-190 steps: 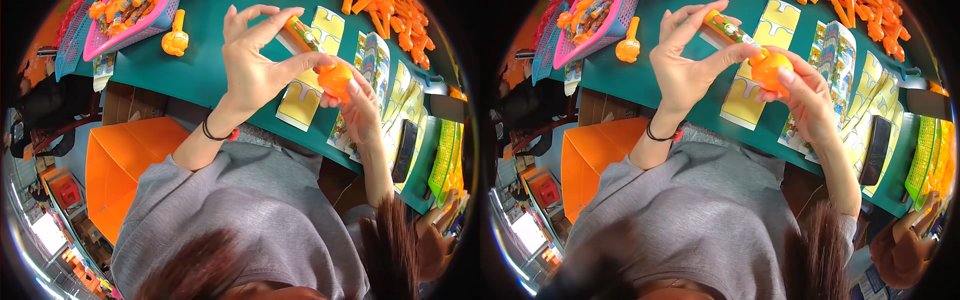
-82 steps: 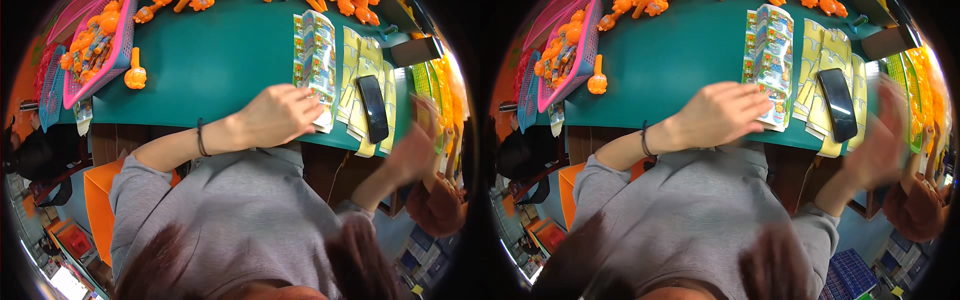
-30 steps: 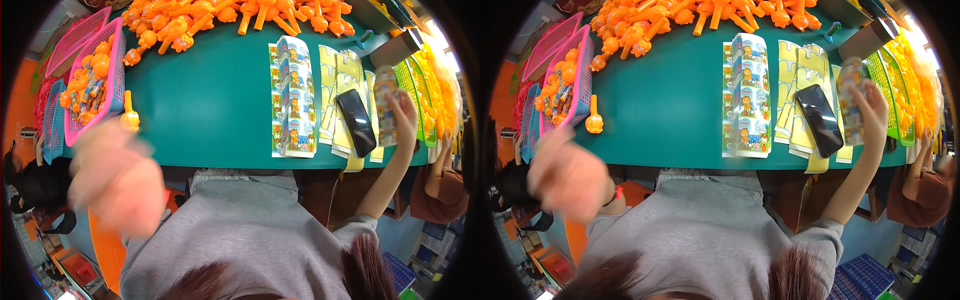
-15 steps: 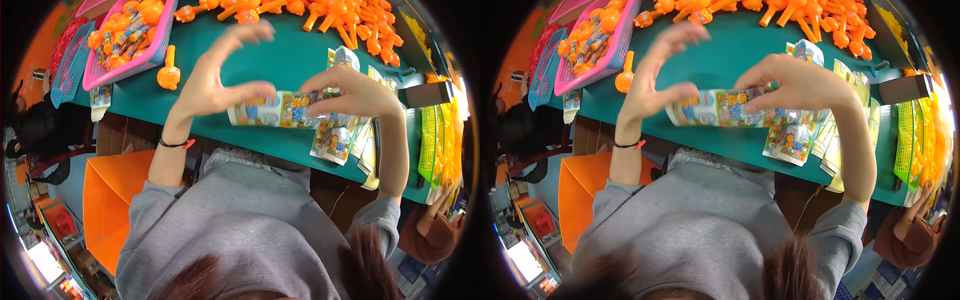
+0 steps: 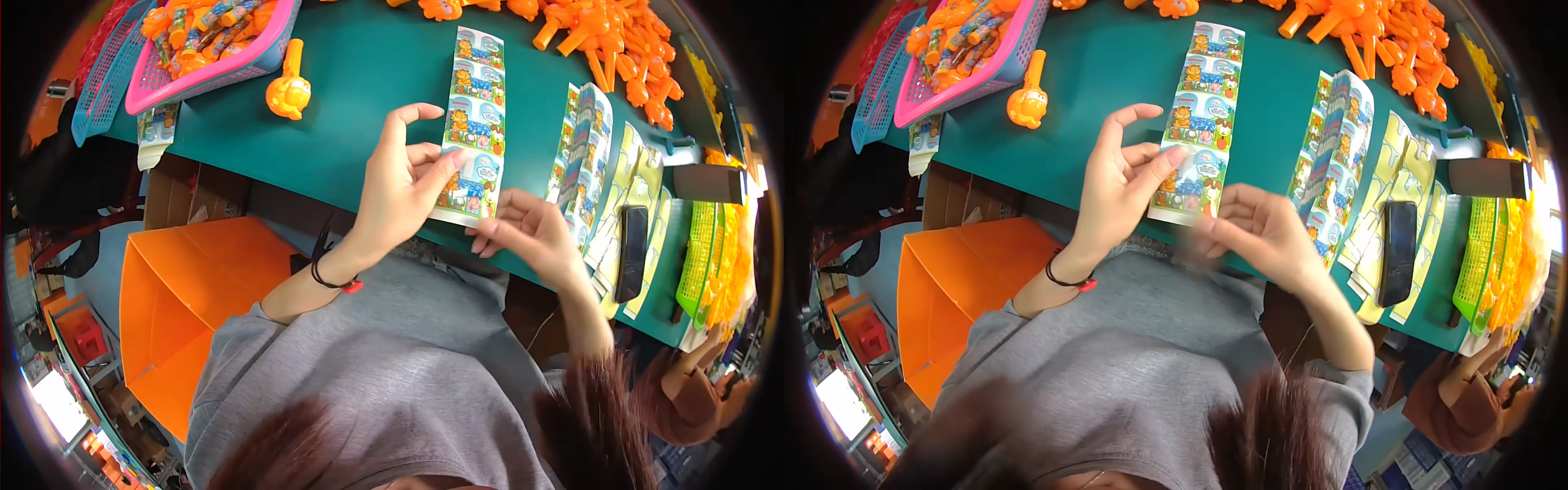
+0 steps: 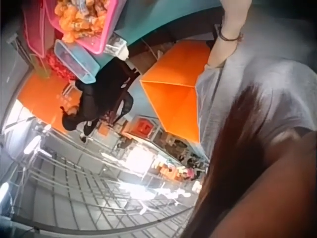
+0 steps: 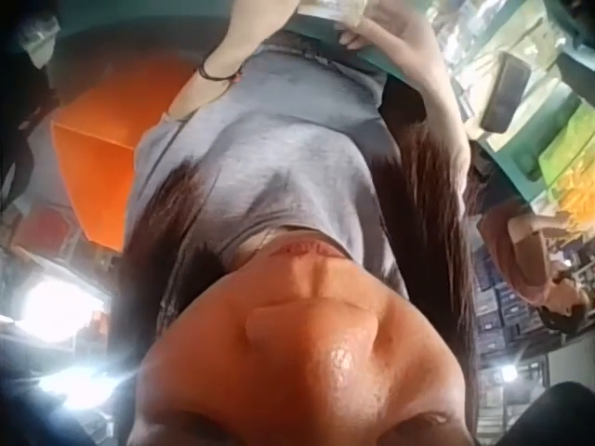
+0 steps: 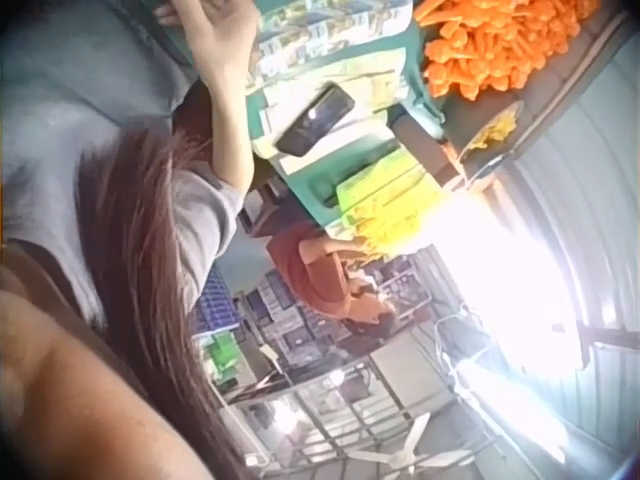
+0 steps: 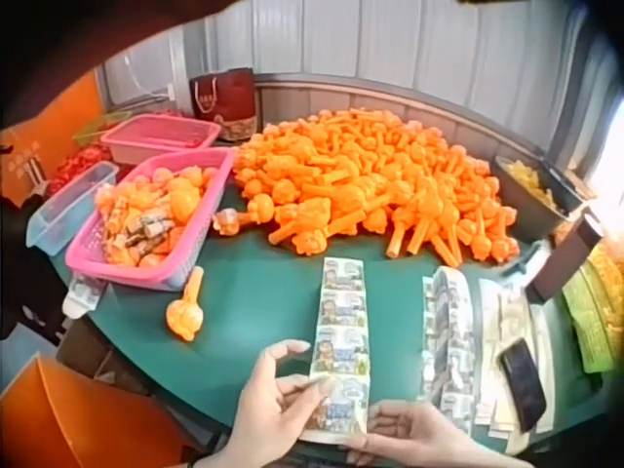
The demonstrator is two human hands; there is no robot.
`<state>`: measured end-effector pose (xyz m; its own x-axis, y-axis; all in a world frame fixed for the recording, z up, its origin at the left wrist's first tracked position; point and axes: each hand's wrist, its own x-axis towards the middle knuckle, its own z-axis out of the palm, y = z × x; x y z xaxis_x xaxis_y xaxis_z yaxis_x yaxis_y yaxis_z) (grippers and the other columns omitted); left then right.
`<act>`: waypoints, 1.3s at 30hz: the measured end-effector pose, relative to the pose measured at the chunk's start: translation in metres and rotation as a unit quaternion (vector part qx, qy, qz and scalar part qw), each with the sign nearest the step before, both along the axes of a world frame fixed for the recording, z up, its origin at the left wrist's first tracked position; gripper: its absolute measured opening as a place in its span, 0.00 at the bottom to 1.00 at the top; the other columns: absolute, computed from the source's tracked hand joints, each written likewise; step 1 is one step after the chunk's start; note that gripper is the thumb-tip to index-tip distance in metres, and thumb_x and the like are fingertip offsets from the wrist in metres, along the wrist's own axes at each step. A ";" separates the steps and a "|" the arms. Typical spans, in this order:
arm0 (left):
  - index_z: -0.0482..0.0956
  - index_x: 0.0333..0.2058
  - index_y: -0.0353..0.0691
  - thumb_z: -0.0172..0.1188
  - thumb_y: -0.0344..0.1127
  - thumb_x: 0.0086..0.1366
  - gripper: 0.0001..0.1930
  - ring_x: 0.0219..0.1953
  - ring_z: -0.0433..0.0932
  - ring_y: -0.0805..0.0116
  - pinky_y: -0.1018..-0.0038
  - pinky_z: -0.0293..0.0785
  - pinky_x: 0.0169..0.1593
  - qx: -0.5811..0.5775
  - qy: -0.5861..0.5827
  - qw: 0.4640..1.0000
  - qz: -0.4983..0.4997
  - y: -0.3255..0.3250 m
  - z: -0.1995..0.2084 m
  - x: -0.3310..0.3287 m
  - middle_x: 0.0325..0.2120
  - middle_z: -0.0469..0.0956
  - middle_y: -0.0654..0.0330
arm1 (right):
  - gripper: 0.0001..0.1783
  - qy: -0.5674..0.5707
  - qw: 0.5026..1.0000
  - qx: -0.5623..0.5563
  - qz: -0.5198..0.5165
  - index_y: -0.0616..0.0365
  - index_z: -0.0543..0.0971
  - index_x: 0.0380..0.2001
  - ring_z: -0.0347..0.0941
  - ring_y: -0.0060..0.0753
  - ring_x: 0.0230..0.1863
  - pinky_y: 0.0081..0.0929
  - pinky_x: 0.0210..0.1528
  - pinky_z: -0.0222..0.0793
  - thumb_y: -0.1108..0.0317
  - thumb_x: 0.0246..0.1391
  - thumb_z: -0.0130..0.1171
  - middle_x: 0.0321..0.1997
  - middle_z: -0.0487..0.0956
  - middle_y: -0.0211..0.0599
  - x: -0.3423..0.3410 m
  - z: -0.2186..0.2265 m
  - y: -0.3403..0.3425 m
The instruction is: The recorder is assembling and packaging small orange toys into plastic bags with cardboard backing strips.
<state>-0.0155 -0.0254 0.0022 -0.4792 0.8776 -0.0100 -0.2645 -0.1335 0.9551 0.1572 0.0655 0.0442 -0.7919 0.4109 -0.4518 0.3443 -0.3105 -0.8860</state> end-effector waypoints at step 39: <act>0.80 0.40 0.29 0.56 0.24 0.67 0.07 0.28 0.80 0.75 0.80 0.77 0.34 -0.031 0.220 0.967 -0.125 -0.020 0.006 0.014 0.29 0.83 0.58 | 0.12 0.089 0.782 0.616 -0.022 0.63 0.83 0.39 0.81 0.36 0.42 0.27 0.45 0.75 0.79 0.48 0.65 0.40 0.83 0.40 0.001 -0.009 -0.002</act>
<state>-0.0016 -0.0451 0.0084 -0.2215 0.9709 0.0907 0.1519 -0.0575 0.9867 0.1578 0.0634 0.0353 -0.7696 0.4763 0.4252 0.1945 0.8092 -0.5544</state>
